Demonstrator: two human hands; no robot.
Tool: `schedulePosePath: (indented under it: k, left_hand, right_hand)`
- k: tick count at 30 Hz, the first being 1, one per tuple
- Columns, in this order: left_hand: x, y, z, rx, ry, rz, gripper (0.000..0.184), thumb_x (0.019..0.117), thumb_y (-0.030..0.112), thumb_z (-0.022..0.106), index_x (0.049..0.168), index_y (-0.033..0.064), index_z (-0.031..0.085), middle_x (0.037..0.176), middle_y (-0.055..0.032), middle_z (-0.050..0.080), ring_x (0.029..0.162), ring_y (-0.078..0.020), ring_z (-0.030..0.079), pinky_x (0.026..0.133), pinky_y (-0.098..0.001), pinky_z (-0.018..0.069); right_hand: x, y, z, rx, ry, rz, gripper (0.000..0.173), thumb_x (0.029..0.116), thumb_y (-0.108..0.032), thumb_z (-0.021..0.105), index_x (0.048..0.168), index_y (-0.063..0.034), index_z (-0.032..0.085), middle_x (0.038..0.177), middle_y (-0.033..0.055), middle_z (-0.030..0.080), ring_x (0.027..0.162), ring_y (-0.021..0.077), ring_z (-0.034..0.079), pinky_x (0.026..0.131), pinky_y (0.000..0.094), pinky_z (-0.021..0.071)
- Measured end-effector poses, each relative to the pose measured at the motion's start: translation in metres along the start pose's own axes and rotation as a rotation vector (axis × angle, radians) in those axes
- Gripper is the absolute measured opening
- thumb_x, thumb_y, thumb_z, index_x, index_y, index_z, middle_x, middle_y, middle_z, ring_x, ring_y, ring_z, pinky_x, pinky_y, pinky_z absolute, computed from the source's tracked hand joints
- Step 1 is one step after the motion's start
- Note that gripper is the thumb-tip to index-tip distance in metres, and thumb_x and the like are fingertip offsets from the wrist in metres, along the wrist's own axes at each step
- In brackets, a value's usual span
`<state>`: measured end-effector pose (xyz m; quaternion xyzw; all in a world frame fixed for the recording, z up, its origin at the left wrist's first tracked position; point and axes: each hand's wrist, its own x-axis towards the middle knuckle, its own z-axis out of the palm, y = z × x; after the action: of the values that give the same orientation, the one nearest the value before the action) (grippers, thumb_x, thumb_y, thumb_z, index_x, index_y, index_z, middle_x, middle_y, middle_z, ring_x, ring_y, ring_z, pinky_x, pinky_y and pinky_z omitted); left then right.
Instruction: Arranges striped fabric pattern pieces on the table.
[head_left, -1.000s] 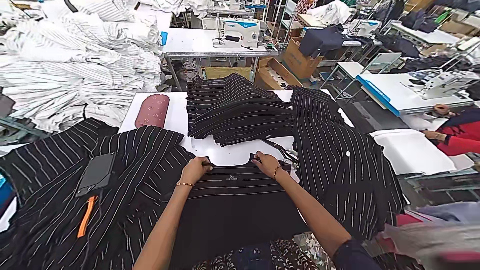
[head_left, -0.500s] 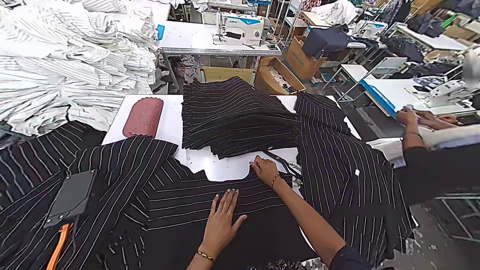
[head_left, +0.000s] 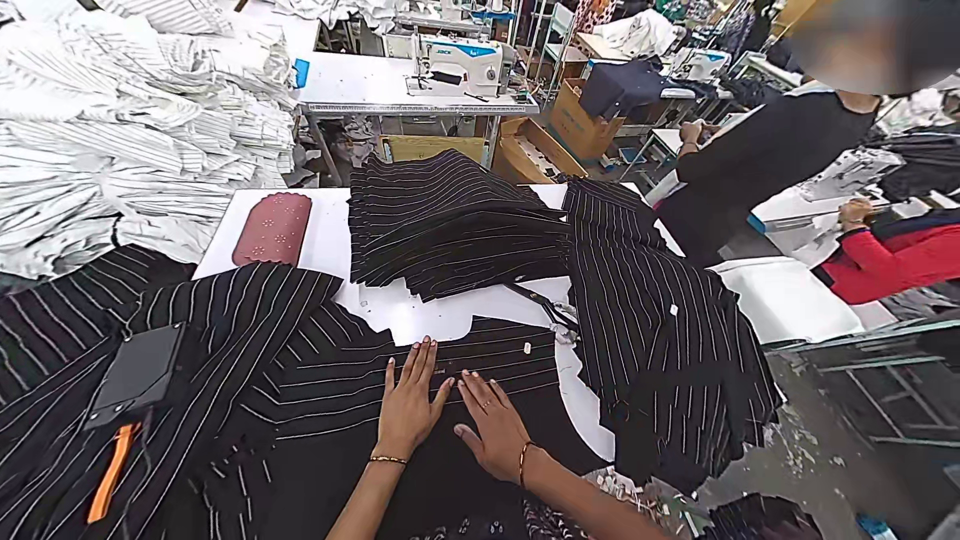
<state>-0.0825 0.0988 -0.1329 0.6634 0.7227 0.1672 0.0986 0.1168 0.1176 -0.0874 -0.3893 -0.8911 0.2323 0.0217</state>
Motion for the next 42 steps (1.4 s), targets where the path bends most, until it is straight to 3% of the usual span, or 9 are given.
schedulePosePath:
  k: [3,8,17,22,27,30,33,37,42]
  left_hand:
    - [0.0,-0.001,0.0,0.012,-0.016,-0.006,0.079,0.1017,0.064,0.027,0.161,0.013,0.034,0.167,-0.0032,0.034,0.155,-0.0256,0.029,0.122,-0.0648,0.012]
    - [0.0,-0.001,0.001,0.028,0.003,-0.003,0.079,0.1015,0.064,0.026,0.161,0.013,0.033,0.167,-0.0041,0.034,0.155,-0.0258,0.03,0.123,-0.0635,0.0125]
    - [-0.002,-0.007,0.009,0.013,0.082,0.018,0.08,0.1001,0.066,0.027,0.159,0.0126,0.038,0.165,-0.005,0.038,0.153,-0.027,0.033,0.122,-0.0646,0.0144]
    - [-0.003,-0.009,0.011,-0.005,0.113,0.032,0.081,0.0996,0.066,0.026,0.158,0.0116,0.04,0.163,-0.0061,0.04,0.152,-0.0286,0.035,0.121,-0.0666,0.0151]
    - [-0.009,-0.005,0.007,-0.077,0.129,0.079,0.078,0.1006,0.062,0.031,0.153,0.0066,0.047,0.159,-0.0106,0.046,0.149,-0.0323,0.041,0.12,-0.067,0.0195]
    - [-0.034,0.013,0.006,-0.168,0.123,0.242,0.069,0.102,0.055,0.041,0.148,0.006,0.054,0.153,-0.0112,0.053,0.144,-0.0326,0.048,0.116,-0.0692,0.0277]
    - [-0.067,0.035,0.003,-0.168,-0.043,0.285,0.063,0.1029,0.05,0.046,0.151,0.0108,0.052,0.159,-0.0068,0.047,0.147,-0.0286,0.043,0.117,-0.0694,0.0231]
    - [-0.065,0.034,0.003,-0.078,-0.026,0.177,0.065,0.1031,0.055,0.041,0.155,0.0161,0.046,0.163,-0.0021,0.041,0.15,-0.0248,0.039,0.119,-0.0669,0.0211]
    - [-0.013,0.013,-0.007,-0.059,-0.068,0.108,0.065,0.1046,0.053,0.039,0.158,0.0158,0.041,0.166,-0.002,0.035,0.153,-0.0259,0.032,0.121,-0.0652,0.0186]
  right_hand:
    - [-0.002,0.04,-0.007,-0.13,0.086,0.117,0.084,0.1023,-0.063,0.038,0.16,-0.0031,0.032,0.168,0.0116,0.03,0.156,0.0265,0.028,0.125,0.0585,0.02]
    - [0.018,0.098,-0.043,-0.147,0.032,0.312,0.092,0.1003,-0.07,0.034,0.165,-0.0068,0.017,0.172,0.0097,0.015,0.159,0.0239,0.013,0.128,0.0533,0.0087]
    - [-0.004,0.092,-0.045,-0.149,0.093,0.552,0.092,0.0986,-0.071,0.037,0.165,-0.0096,0.019,0.172,0.0067,0.017,0.158,0.0231,0.018,0.126,0.0553,0.0156]
    - [0.025,0.074,-0.072,-0.098,0.013,0.731,0.094,0.0961,-0.072,0.046,0.164,-0.0112,0.023,0.171,0.0094,0.021,0.154,0.0335,0.026,0.117,0.0604,0.0284]
    - [-0.003,0.08,-0.099,0.07,0.047,0.699,0.05,0.1013,-0.04,0.061,0.131,-0.0003,0.063,0.136,0.0225,0.061,0.134,0.0388,0.051,0.111,0.0583,0.0369]
    - [-0.052,0.093,-0.119,0.117,0.255,0.726,0.039,0.1017,-0.025,0.062,0.122,0.0074,0.066,0.124,0.0278,0.065,0.118,0.0401,0.064,0.105,0.0533,0.0484]
    - [-0.101,0.116,-0.133,-0.019,0.555,0.863,0.028,0.0992,-0.01,0.063,0.119,0.0087,0.067,0.12,0.0325,0.064,0.113,0.0462,0.064,0.1,0.0573,0.0498]
    - [-0.095,0.132,-0.119,-0.165,0.813,0.641,0.029,0.0916,-0.004,0.069,0.12,0.003,0.07,0.129,0.0341,0.061,0.124,0.055,0.055,0.106,0.0653,0.0407]
    - [-0.024,0.034,-0.041,-0.013,0.313,0.047,0.032,0.0992,-0.007,0.053,0.126,-0.0023,0.071,0.137,0.0181,0.065,0.134,0.0372,0.057,0.114,0.0538,0.0435]
